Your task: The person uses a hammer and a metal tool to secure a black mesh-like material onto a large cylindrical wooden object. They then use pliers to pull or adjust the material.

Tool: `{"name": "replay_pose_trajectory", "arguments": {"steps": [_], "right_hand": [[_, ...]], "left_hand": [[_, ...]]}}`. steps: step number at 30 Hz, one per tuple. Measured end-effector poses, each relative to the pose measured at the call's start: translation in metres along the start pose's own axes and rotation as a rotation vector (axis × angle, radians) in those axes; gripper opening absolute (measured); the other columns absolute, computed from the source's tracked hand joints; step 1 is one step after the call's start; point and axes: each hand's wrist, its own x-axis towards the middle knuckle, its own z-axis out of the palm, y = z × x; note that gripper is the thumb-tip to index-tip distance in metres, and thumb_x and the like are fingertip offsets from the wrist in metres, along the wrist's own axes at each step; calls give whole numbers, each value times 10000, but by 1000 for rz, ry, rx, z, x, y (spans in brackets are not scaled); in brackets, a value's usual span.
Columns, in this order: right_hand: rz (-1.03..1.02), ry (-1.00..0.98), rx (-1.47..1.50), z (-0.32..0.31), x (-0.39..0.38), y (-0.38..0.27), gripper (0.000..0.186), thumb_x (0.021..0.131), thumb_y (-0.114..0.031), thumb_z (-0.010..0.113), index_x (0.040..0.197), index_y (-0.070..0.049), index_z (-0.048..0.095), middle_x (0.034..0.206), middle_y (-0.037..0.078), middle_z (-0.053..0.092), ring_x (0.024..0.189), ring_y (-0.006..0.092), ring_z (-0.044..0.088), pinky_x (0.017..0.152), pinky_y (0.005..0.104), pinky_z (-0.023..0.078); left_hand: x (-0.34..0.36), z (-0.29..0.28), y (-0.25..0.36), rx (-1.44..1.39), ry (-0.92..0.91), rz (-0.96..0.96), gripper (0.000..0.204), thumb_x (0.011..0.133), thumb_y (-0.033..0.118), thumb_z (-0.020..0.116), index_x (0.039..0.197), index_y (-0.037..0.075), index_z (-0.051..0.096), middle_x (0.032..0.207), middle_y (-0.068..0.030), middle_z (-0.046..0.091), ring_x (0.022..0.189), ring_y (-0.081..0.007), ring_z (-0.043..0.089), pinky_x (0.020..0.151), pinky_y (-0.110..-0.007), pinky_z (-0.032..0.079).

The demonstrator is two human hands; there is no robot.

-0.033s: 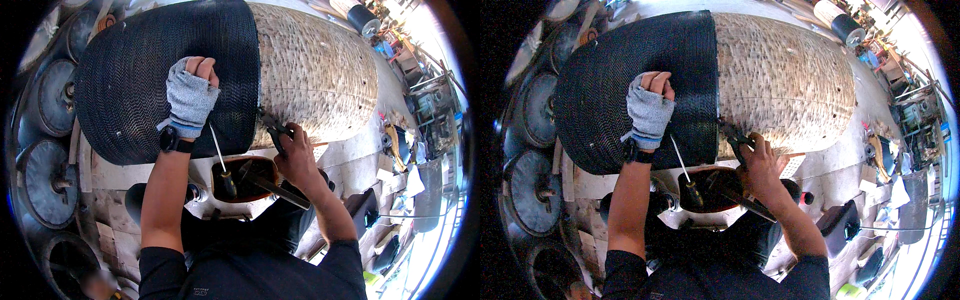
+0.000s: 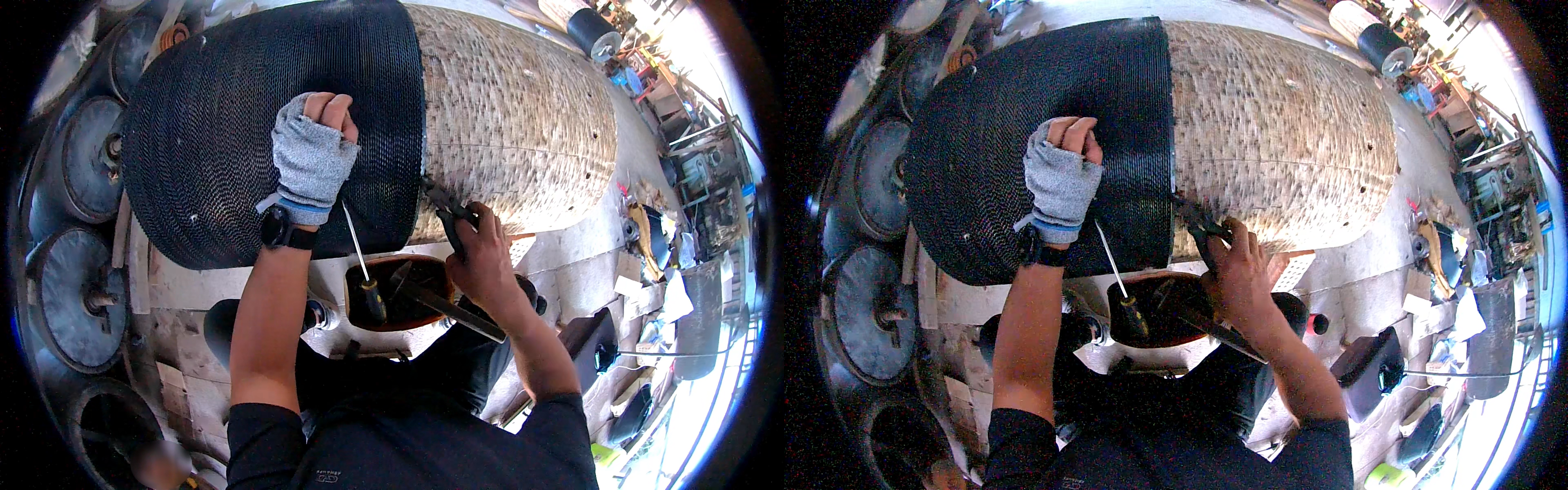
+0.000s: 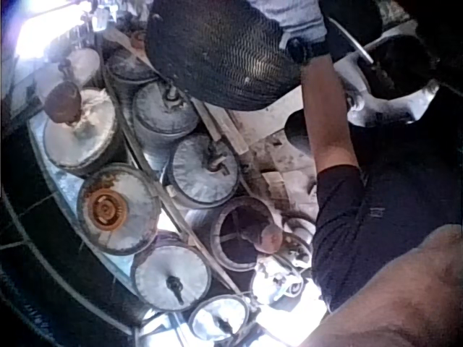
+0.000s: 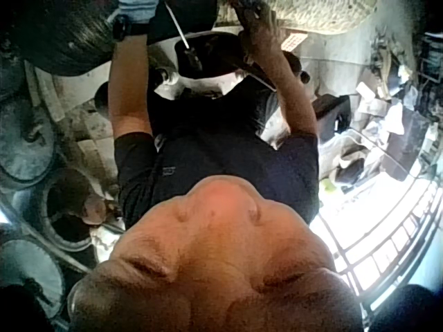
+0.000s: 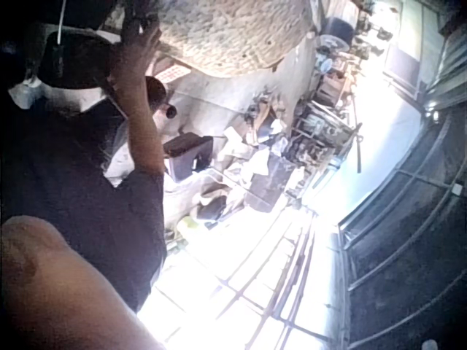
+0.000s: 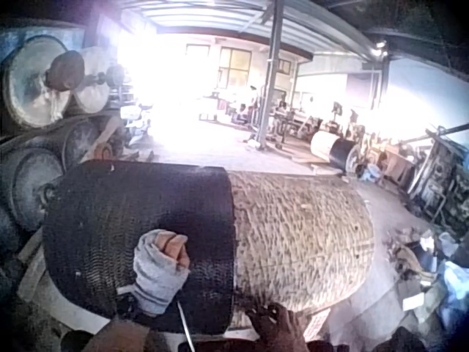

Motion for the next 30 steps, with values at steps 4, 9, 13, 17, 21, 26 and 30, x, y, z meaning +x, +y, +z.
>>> {"name": "replay_pose_trajectory", "arguments": {"steps": [4,9,13,17,21,26,30], "right_hand": [[13,142,-149,18,-3,-3,319,740,-44,636,1057,-30,603,1310,192,479,1173,391,492,979,500,407],[12,251,-203,28,0,-9,233,815,-70,575,1042,-33,609,1296,186,506,1190,380,491,1035,505,376],[29,267,-205,33,-2,-12,227,829,-74,565,1046,-24,609,1341,194,477,1237,397,463,1105,538,315],[30,233,-234,30,-1,-13,221,846,-70,552,1052,-13,609,1385,206,441,1278,412,429,1136,565,275],[18,272,-183,36,1,-9,267,766,-11,550,1028,0,599,1419,210,413,1307,423,400,1151,579,245],[37,269,-117,34,-2,-13,367,638,87,556,998,24,584,1455,213,377,1336,438,366,1167,593,203],[38,283,-120,38,-2,-14,358,637,90,556,987,25,588,1455,221,374,1344,441,357,1168,598,193]], "left_hand": [[3,-2,3,-35,5,12,394,720,48,714,1097,107,616,1027,-73,607,904,-283,631,791,-424,511],[0,-1,-1,-54,-13,2,425,699,61,718,1107,110,613,1032,-69,603,918,-289,627,806,-432,507],[0,0,-1,-44,-3,6,450,690,73,724,1124,115,610,1049,-68,593,924,-289,623,812,-431,506],[0,-3,0,-55,-20,1,447,697,72,724,1127,116,609,1049,-72,589,922,-291,622,816,-428,505],[0,-2,0,-49,3,-3,444,699,74,724,1125,113,607,1047,-75,588,920,-294,622,816,-427,507],[1,-3,1,-40,-11,1,429,713,86,724,1125,110,606,1048,-74,590,917,-292,621,803,-426,510],[0,-2,0,-46,3,2,413,721,86,719,1119,112,608,1034,-70,594,909,-287,620,793,-426,510]]}}
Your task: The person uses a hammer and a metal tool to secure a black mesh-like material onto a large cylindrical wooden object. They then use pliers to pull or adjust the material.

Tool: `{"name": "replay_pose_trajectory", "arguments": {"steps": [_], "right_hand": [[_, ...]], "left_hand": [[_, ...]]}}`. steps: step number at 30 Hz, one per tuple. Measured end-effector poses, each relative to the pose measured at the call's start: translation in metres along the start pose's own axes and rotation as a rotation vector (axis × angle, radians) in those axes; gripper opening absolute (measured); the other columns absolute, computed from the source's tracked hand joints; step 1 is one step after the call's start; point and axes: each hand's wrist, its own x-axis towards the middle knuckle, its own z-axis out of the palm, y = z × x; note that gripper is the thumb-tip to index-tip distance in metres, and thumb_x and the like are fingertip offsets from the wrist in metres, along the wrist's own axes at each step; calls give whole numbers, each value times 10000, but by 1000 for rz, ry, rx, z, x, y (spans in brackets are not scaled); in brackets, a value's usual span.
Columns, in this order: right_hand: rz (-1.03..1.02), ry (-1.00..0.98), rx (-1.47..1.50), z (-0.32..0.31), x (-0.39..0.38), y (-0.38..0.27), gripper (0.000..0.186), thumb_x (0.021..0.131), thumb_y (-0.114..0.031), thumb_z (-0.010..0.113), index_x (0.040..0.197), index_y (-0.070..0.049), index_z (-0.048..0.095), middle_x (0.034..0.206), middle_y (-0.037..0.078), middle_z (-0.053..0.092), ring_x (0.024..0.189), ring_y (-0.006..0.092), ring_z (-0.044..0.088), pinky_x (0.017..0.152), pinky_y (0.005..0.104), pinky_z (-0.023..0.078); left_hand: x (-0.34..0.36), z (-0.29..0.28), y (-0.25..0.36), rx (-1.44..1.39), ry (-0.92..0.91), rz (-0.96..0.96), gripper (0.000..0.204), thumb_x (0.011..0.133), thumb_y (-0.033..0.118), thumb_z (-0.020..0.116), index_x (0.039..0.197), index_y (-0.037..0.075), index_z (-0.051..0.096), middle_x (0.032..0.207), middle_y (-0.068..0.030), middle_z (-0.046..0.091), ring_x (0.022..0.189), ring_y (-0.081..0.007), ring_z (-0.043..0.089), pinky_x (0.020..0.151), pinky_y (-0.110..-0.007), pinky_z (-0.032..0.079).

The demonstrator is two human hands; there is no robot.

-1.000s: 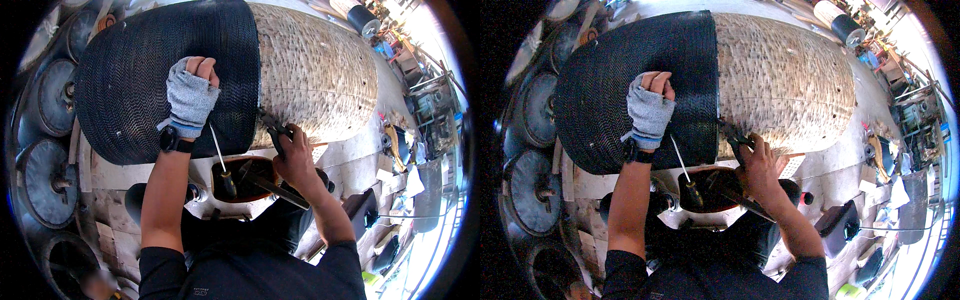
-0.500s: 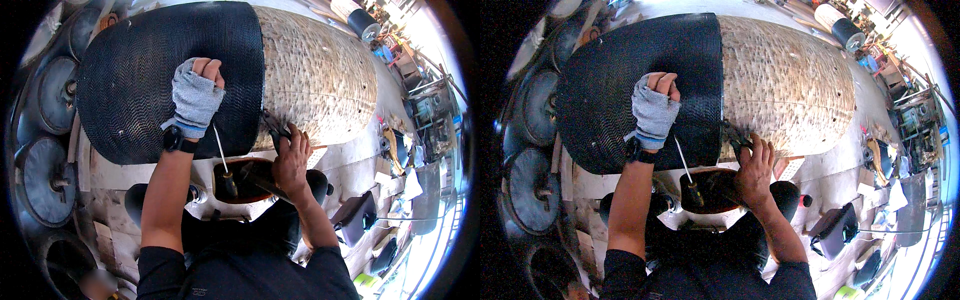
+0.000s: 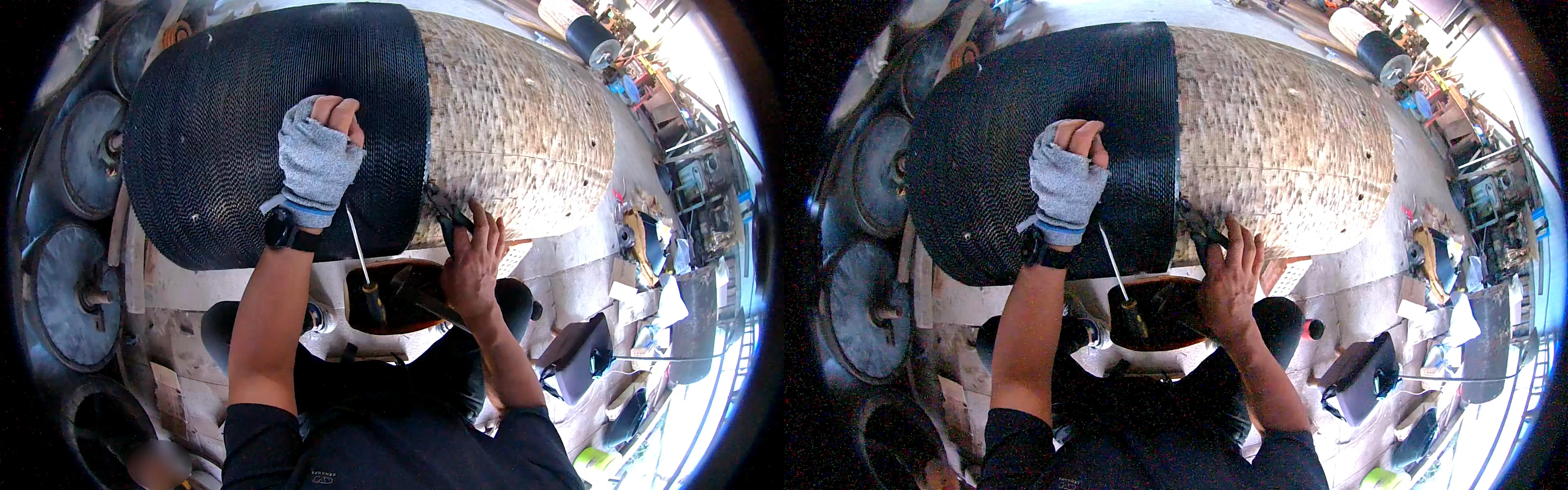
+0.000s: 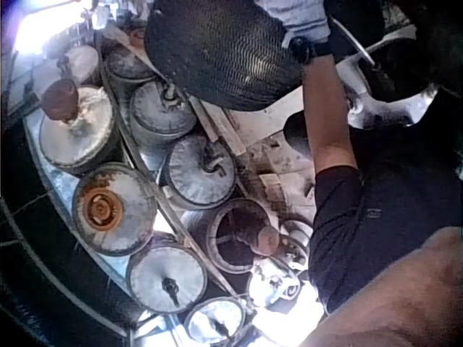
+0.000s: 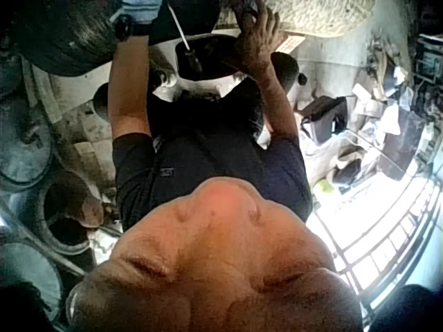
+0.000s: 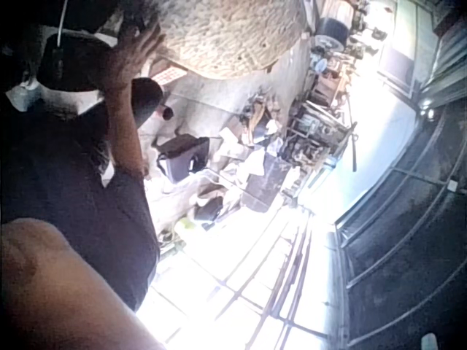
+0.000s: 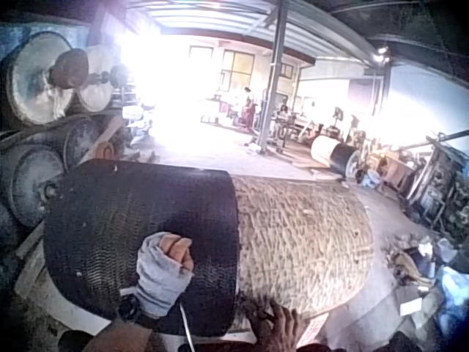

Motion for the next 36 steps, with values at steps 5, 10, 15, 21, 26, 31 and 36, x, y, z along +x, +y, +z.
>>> {"name": "replay_pose_trajectory", "arguments": {"steps": [5,10,15,21,26,31,36], "right_hand": [[7,9,10,-2,1,-1,344,639,91,554,974,22,585,1463,228,365,1351,443,352,1169,603,184],[-7,22,8,0,-1,1,354,638,84,562,984,13,587,1478,235,350,1353,438,353,1165,606,188],[-5,23,26,0,-2,-1,372,630,79,570,996,15,586,1483,235,346,1352,445,349,1156,613,195],[11,8,-14,0,-1,-4,357,685,36,567,1040,9,593,1474,242,354,1330,454,367,1147,615,209],[12,5,-108,9,-3,-5,288,819,-87,572,1097,-12,584,1417,251,402,1276,442,416,1107,583,295],[66,12,-131,13,-4,-7,263,817,-85,591,1075,-43,623,1328,169,472,1172,364,473,967,535,353],[17,60,-161,24,-4,6,218,811,-85,595,1024,-47,615,1267,162,504,1128,362,498,915,520,385]], "left_hand": [[-1,2,0,-6,-6,-6,402,723,73,714,1110,108,610,1020,-65,599,906,-281,620,796,-424,506],[2,-1,1,-1,-23,0,391,728,61,709,1104,103,611,1022,-68,603,909,-281,621,799,-421,506],[2,-1,1,0,-11,2,392,729,65,709,1107,102,611,1023,-70,603,908,-282,624,794,-422,507],[2,-1,1,-15,-9,1,381,738,69,703,1106,101,609,1014,-70,599,885,-279,624,789,-419,507],[0,1,-1,-9,-4,2,384,741,64,704,1110,102,605,1008,-71,598,878,-274,622,782,-418,507],[1,0,0,3,1,9,382,740,58,705,1106,101,606,1010,-71,596,883,-274,623,772,-416,510],[0,0,1,8,-8,5,402,731,57,705,1116,108,603,1027,-73,595,896,-282,623,790,-424,509]]}}
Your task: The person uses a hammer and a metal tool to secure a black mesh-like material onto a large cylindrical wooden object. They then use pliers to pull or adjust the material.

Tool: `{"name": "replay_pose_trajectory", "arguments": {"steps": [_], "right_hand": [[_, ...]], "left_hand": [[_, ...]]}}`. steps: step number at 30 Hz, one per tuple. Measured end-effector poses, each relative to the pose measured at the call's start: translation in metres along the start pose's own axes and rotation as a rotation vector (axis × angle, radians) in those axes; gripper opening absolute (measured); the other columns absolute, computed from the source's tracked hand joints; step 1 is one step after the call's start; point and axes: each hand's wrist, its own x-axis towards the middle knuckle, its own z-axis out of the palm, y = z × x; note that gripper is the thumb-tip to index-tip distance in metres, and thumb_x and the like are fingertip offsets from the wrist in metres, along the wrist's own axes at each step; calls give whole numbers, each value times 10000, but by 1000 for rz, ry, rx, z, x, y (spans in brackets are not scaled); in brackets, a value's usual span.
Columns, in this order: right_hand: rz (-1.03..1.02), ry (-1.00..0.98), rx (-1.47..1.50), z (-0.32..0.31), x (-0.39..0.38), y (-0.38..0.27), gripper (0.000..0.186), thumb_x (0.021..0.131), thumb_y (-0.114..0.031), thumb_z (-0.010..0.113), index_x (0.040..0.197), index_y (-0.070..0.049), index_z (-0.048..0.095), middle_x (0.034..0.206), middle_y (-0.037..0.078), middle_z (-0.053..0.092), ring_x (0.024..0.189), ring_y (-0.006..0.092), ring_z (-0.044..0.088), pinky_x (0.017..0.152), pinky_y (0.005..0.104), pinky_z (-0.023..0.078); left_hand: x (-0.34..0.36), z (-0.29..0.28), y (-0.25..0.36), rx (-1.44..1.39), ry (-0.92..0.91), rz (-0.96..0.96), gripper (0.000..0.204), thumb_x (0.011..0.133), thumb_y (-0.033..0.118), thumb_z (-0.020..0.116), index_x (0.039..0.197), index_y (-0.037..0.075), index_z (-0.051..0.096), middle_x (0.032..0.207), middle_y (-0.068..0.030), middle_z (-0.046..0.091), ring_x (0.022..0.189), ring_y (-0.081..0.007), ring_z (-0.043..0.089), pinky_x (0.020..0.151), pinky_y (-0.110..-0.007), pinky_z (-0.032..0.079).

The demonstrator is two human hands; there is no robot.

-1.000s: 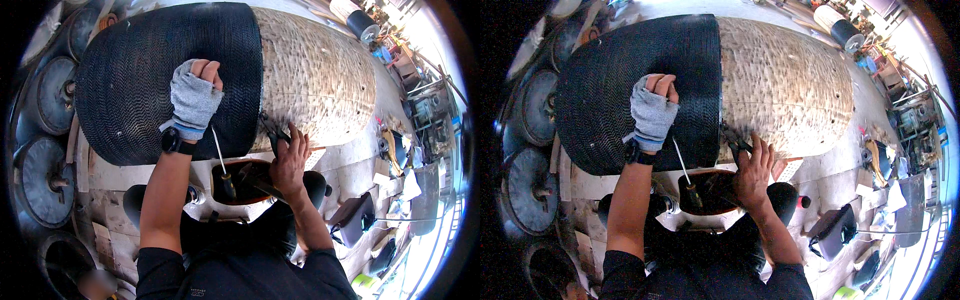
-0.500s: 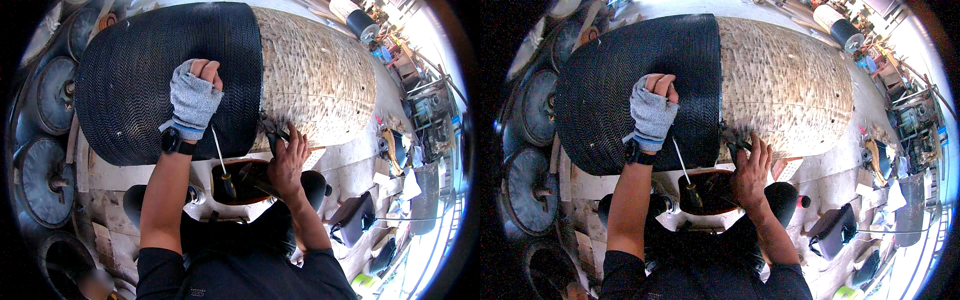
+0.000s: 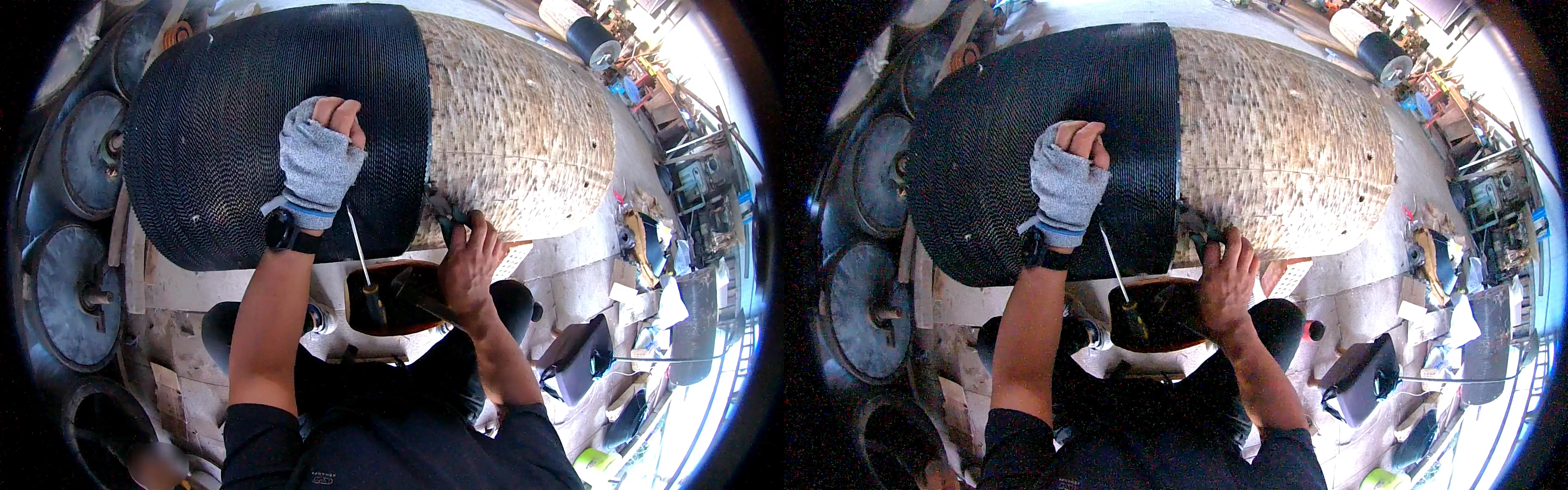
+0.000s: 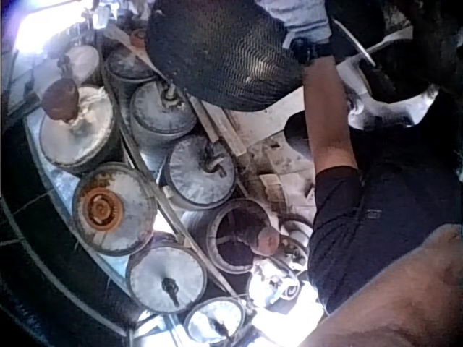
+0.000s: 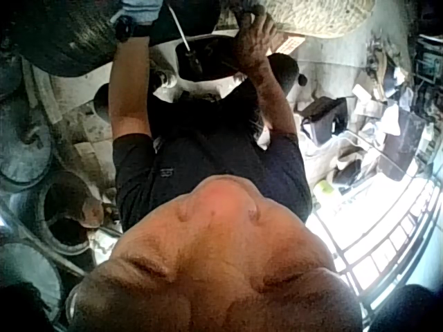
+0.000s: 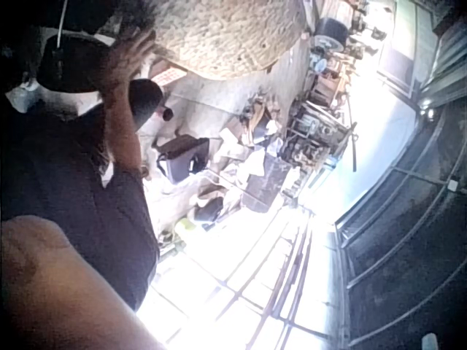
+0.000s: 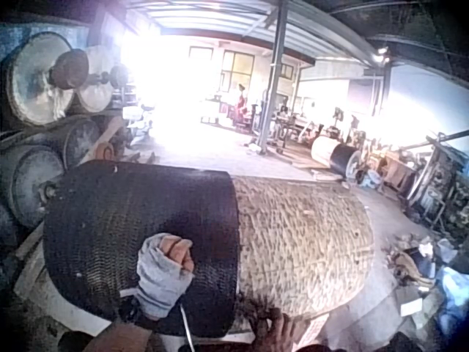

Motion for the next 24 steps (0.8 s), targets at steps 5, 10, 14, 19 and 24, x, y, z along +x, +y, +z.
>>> {"name": "replay_pose_trajectory", "arguments": {"steps": [5,10,14,19,24], "right_hand": [[80,-221,194,-9,1,-4,291,778,-29,606,1066,-16,567,1150,217,514,1019,403,537,805,501,482],[362,-376,1105,-17,-2,-3,120,718,16,549,830,-21,566,919,137,590,801,235,588,688,295,459],[393,-406,1216,-7,-10,-4,283,713,62,592,992,13,590,980,194,612,886,356,617,771,375,501],[226,-78,643,-9,-5,-32,273,700,35,615,967,25,560,1068,239,567,954,463,557,844,476,484],[248,-135,323,4,-3,-37,392,702,25,631,1084,23,541,1291,215,473,1129,437,473,979,493,417]], "left_hand": [[1,-2,1,-14,-2,-1,388,722,56,707,1095,111,615,1040,-71,594,898,-290,621,809,-430,509],[0,0,0,-19,-8,-10,394,718,52,709,1096,110,615,1037,-77,597,905,-293,621,800,-433,510],[2,1,1,-22,7,-12,384,720,52,713,1088,110,619,1020,-76,603,897,-294,622,788,-435,510],[5,-2,3,-25,11,6,344,740,39,703,1067,115,629,999,-65,604,880,-282,622,779,-434,507],[4,1,2,-8,-5,-15,342,751,41,701,1077,119,629,1007,-62,605,899,-276,621,791,-427,504]]}}
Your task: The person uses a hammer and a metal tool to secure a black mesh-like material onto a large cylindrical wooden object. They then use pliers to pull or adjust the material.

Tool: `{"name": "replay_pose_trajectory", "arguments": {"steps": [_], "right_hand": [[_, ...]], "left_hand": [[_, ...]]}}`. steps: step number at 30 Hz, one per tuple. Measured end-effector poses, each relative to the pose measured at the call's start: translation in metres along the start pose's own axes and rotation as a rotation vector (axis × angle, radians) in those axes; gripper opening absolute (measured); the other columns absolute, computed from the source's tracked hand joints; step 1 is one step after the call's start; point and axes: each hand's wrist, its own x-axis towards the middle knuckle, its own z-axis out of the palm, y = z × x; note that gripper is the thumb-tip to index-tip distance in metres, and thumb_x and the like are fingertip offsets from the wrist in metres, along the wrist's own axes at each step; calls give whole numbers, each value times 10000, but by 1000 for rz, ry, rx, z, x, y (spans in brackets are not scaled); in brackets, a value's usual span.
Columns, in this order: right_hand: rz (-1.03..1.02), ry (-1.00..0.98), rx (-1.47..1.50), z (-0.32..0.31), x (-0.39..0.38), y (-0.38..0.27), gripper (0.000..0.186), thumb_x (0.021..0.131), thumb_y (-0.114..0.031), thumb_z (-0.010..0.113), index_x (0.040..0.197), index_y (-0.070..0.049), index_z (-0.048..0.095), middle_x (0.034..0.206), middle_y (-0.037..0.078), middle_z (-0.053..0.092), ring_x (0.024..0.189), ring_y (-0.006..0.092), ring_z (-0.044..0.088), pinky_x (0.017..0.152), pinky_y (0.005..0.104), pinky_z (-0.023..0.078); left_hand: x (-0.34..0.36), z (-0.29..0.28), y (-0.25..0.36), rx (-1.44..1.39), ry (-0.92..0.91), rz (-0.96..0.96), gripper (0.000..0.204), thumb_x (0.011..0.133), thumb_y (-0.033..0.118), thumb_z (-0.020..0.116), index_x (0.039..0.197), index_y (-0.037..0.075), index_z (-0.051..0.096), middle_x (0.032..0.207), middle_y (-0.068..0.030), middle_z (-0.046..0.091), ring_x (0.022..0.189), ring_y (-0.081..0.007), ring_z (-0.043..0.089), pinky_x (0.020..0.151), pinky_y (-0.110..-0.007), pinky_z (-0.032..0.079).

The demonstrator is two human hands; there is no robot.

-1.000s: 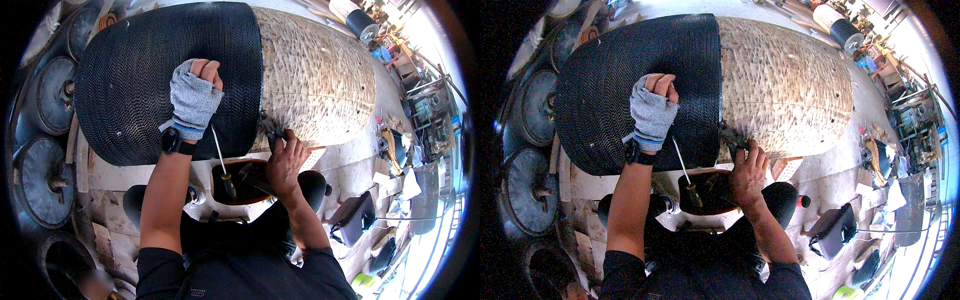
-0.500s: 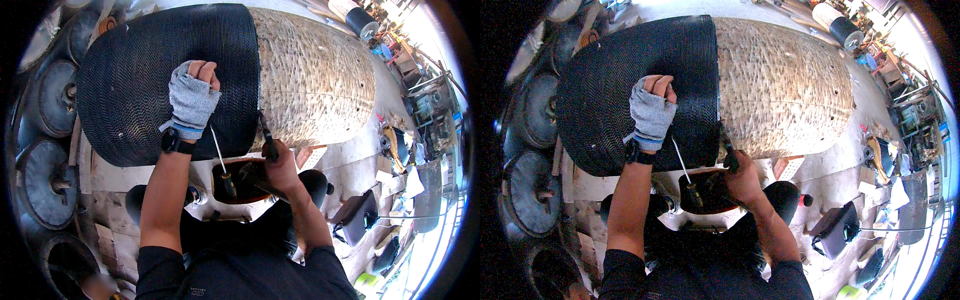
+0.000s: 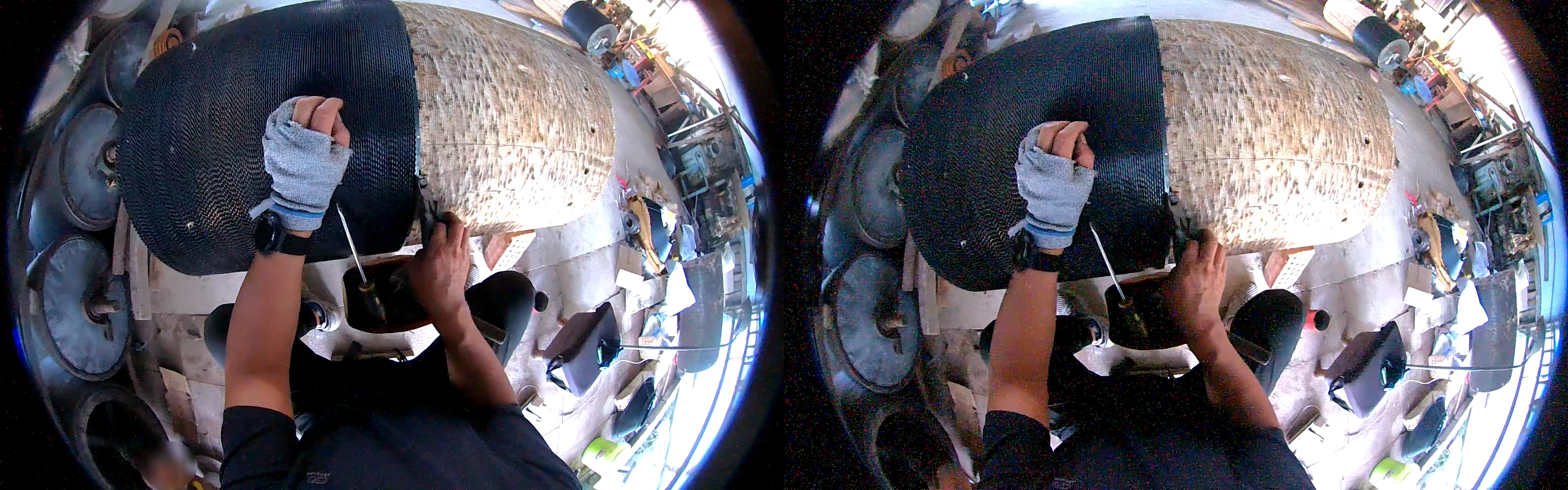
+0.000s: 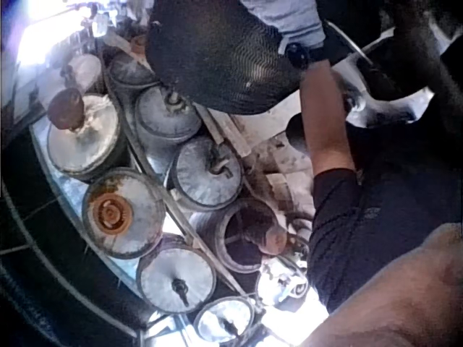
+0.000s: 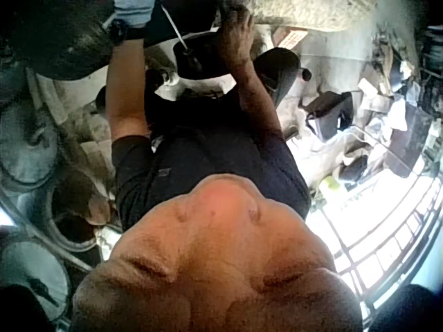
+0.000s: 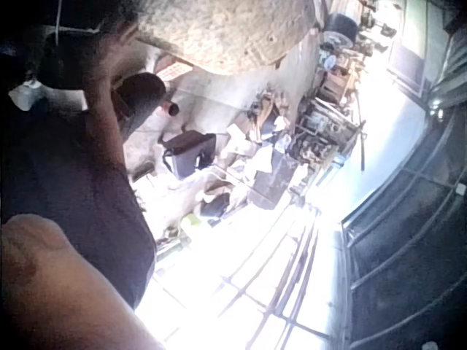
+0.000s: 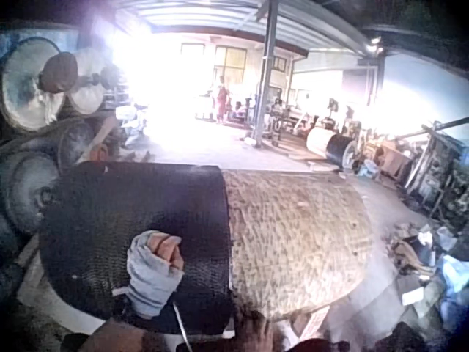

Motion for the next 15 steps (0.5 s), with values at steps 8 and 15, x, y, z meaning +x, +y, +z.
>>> {"name": "replay_pose_trajectory", "arguments": {"steps": [8,15], "right_hand": [[541,-627,1642,-56,10,20,420,749,27,533,1165,39,588,981,67,664,856,159,620,767,309,516],[1,202,77,-155,-6,45,254,714,50,515,952,49,603,1085,221,554,969,413,594,888,449,482]], "left_hand": [[0,-2,-3,3,-42,-15,336,755,48,702,1076,115,628,1004,-69,611,912,-283,627,795,-421,508],[14,-5,10,63,-71,26,396,739,53,714,1121,134,646,1049,-82,633,954,-287,629,832,-417,516]]}}
